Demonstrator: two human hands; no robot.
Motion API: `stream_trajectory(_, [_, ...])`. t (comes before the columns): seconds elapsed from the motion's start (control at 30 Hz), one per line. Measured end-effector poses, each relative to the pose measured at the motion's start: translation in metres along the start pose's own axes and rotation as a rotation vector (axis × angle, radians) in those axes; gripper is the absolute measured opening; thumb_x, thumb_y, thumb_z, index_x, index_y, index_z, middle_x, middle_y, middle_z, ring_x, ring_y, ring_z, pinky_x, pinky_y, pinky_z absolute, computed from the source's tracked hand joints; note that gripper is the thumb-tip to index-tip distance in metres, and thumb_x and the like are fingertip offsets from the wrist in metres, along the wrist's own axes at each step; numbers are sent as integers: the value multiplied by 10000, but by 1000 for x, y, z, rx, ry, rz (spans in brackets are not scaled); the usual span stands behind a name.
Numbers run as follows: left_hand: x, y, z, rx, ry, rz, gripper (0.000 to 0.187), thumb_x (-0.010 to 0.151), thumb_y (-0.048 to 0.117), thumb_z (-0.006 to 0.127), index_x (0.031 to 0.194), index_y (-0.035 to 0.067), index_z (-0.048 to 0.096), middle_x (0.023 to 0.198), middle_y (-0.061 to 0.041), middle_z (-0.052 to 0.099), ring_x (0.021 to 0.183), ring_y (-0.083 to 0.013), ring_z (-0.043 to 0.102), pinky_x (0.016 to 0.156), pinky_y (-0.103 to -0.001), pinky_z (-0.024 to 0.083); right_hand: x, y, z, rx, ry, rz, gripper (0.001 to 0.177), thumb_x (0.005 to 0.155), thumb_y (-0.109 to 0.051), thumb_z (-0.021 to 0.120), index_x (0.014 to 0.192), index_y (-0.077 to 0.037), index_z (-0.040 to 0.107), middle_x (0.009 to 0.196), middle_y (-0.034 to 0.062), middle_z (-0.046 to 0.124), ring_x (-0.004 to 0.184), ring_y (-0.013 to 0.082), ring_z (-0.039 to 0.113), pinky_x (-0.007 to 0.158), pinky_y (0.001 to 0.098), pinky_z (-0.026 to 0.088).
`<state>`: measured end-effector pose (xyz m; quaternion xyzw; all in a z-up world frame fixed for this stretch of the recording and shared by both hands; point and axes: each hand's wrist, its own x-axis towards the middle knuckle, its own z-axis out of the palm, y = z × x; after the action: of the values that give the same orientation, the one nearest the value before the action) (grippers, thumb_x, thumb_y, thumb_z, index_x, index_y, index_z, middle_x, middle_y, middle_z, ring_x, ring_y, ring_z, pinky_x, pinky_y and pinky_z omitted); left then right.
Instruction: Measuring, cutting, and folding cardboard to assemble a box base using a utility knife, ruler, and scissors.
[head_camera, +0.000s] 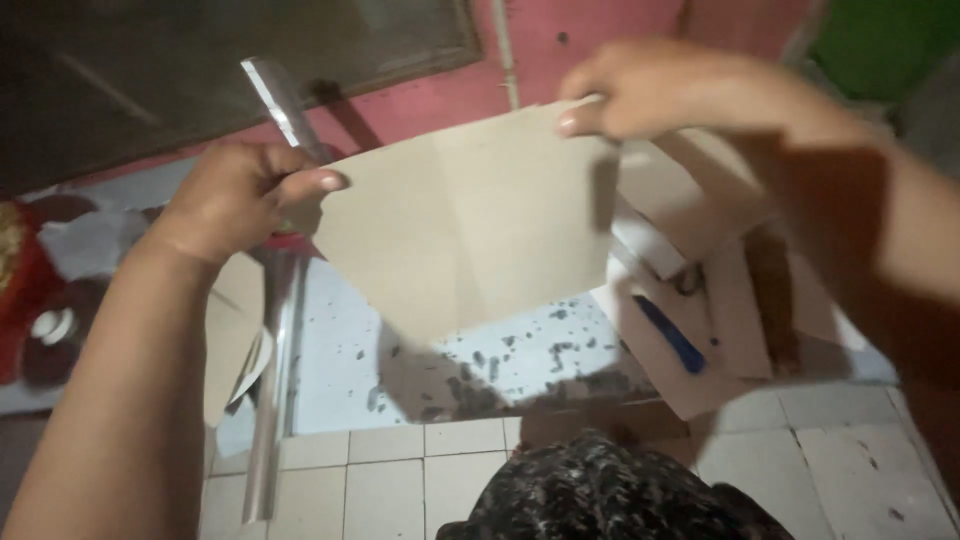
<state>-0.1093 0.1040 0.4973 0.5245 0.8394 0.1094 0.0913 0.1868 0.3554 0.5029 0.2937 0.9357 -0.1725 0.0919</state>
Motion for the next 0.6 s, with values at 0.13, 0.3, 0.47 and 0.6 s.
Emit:
stream_trajectory(0.13, [-22, 29, -25, -146, -137, -10, 310, 945, 455, 773, 908, 154, 838, 721, 23, 648, 732, -113, 573, 767, -275, 473, 13, 21, -3, 16, 54, -45, 343, 1015, -423, 615, 1146, -137, 752, 1084, 78, 787, 993, 265, 697, 878, 420, 479])
stream_trajectory(0.3, [-45, 52, -25, 20, -601, -146, 459, 765, 412, 817, 1190, 246, 868, 1237, 87, 855, 1196, -133, 750, 1162, -316, 489, 6, 14, -2, 112, -55, 57, 324, 1017, -368, 653, 1144, -108, 798, 1114, 48, 817, 1035, 229, 712, 939, 399, 475])
stream_trajectory(0.47, [-49, 45, -5, -56, -725, -233, 532, 832, 301, 791, 1350, 189, 752, 1394, 87, 779, 1273, -108, 716, 1158, -245, 487, 12, 8, 3, 126, -111, 70, 290, 1041, -315, 667, 1085, -99, 856, 1006, 16, 830, 988, 173, 689, 934, 332, 446])
stream_trajectory(0.6, [-46, 43, -5, -43, -665, -282, 364, 888, 271, 764, 1209, 104, 802, 1210, 21, 835, 1134, -151, 734, 1059, -267, 517, 13, -9, 3, 25, -168, 82, 364, 920, -375, 746, 1243, -222, 814, 1268, -65, 831, 1165, 163, 727, 1068, 364, 439])
